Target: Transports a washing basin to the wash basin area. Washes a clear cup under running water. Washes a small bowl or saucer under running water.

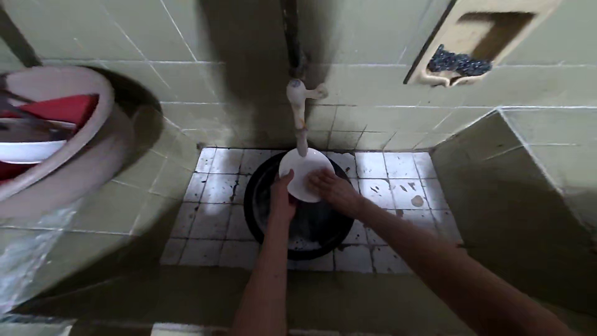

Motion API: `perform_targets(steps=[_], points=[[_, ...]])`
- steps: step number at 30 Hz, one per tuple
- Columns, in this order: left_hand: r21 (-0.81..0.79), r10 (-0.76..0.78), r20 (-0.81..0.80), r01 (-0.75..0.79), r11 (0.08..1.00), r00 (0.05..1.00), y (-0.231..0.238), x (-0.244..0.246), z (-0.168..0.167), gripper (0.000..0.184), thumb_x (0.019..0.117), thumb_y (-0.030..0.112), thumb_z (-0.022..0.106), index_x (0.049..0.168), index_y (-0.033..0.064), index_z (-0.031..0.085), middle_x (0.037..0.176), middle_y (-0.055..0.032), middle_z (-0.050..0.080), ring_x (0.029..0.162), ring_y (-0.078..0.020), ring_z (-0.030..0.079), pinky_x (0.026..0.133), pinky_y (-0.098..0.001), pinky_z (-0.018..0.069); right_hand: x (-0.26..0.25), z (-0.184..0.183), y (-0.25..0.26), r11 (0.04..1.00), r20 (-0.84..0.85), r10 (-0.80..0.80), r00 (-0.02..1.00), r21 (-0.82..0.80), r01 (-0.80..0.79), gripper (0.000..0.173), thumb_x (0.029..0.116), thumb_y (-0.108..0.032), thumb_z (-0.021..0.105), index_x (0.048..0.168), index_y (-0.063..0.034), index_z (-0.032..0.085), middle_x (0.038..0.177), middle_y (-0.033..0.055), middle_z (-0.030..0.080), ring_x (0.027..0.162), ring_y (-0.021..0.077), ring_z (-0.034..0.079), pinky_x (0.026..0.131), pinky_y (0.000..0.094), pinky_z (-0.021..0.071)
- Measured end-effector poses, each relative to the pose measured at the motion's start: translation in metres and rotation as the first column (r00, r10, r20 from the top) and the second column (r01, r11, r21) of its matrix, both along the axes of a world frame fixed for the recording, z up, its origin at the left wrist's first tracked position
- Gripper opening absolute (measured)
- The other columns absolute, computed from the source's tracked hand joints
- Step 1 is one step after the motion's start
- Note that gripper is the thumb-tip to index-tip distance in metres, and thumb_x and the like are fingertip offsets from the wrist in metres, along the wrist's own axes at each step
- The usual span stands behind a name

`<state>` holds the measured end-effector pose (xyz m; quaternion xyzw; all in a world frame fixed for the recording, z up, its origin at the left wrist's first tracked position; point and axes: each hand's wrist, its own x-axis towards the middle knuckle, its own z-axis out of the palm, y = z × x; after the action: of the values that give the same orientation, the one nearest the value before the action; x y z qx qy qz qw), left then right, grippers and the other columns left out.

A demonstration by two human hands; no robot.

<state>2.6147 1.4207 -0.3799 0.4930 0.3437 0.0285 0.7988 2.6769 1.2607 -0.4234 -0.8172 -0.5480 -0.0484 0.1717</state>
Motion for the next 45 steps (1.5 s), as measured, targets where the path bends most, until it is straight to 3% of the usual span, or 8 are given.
perform_targets(steps=[4,9,15,20,26,31,37,45], points=[[0.136,-0.006,-0.068,0.015,0.991,0.998,-0.011,0.002,-0.002,0.051,0.1102,0.036,0.043,0.153,0.0092,0.038,0.135,-0.02,0.057,0.114,-0.028,0.059,0.094,-0.0483,0.05,-0.052,0.034,0.06,0.941,-0.379,-0.316,0.87,-0.007,0.339,0.046,0.0948,-0.002,0.065,0.139,0.0082,0.057,0.136,0.0257,0.062,0.127,0.0403,0.061,0.102,0.0523,0.0513],[0.084,-0.066,-0.101,0.075,0.994,0.993,0.019,-0.002,0.007,0.042,0.1096,0.024,0.044,0.147,0.0074,0.045,0.134,-0.019,0.059,0.115,-0.0287,0.062,0.095,-0.0483,0.0525,0.005,-0.008,-0.005,0.988,-0.055,0.156,0.986,0.014,-0.156,0.039,0.0967,0.004,0.058,0.134,-0.0042,0.065,0.143,0.0133,0.061,0.138,0.0325,0.053,0.116,0.0516,0.0415],[0.135,0.026,-0.02,-0.023,0.991,0.999,-0.016,0.0,0.005,0.052,0.1077,0.026,0.048,0.155,0.0103,0.034,0.135,-0.0201,0.057,0.114,-0.0288,0.059,0.093,-0.0487,0.0508,-0.044,0.038,0.04,0.972,-0.319,-0.234,0.918,-0.068,0.224,0.047,0.0932,-0.001,0.067,0.138,0.0084,0.057,0.143,0.026,0.057,0.135,0.0401,0.055,0.109,0.0517,0.046],[0.094,-0.053,-0.099,0.062,0.994,0.994,0.015,-0.003,0.005,0.04,0.1059,0.019,0.047,0.143,0.006,0.048,0.128,-0.0192,0.061,0.109,-0.0285,0.062,0.089,-0.048,0.0536,0.012,0.001,-0.006,0.986,-0.073,0.166,0.983,-0.01,-0.167,0.043,0.0937,0.009,0.059,0.134,-0.0029,0.065,0.143,0.0161,0.061,0.138,0.0351,0.053,0.118,0.0519,0.0391],[0.212,0.004,0.01,-0.006,0.977,1.0,-0.021,-0.001,0.006,0.06,0.1069,0.025,0.052,0.16,0.0126,0.026,0.147,-0.0201,0.05,0.127,-0.0318,0.054,0.102,-0.0519,0.0465,-0.046,0.035,0.041,0.966,-0.317,-0.234,0.919,0.035,0.258,0.042,0.0913,-0.001,0.068,0.132,0.0089,0.062,0.142,0.0251,0.059,0.136,0.0402,0.054,0.109,0.0515,0.047],[0.112,-0.122,-0.108,0.134,0.985,0.987,0.015,-0.002,0.008,0.038,0.1039,0.014,0.048,0.141,0.005,0.049,0.122,-0.0188,0.063,0.103,-0.0267,0.064,0.085,-0.0459,0.0552,0.013,0.007,-0.009,0.985,-0.052,0.172,0.984,-0.003,-0.172,0.052,0.0916,0.01,0.062,0.14,-0.0093,0.063,0.146,0.0116,0.059,0.139,0.0349,0.053,0.114,0.0558,0.0415],[0.177,0.022,0.049,-0.03,0.984,0.999,-0.024,0.0,0.008,0.062,0.104,0.019,0.054,0.159,0.0157,0.027,0.141,-0.0182,0.054,0.118,-0.0288,0.058,0.095,-0.0495,0.0509,-0.04,0.034,0.034,0.972,-0.269,-0.202,0.942,0.061,0.226,0.036,0.0888,0.0,0.07,0.124,0.0068,0.066,0.131,0.0219,0.066,0.126,0.0383,0.062,0.101,0.0506,0.0528],[0.092,-0.022,-0.073,0.028,0.995,0.997,-0.004,0.0,0.007,0.043,0.1039,0.017,0.049,0.145,0.0066,0.046,0.131,-0.0199,0.059,0.112,-0.0302,0.061,0.091,-0.0498,0.0527,-0.004,0.012,-0.014,0.998,-0.058,0.032,0.998,0.054,-0.029,0.038,0.0829,0.011,0.069,0.119,-0.001,0.073,0.129,0.0176,0.069,0.126,0.0372,0.062,0.111,0.0555,0.0446]])
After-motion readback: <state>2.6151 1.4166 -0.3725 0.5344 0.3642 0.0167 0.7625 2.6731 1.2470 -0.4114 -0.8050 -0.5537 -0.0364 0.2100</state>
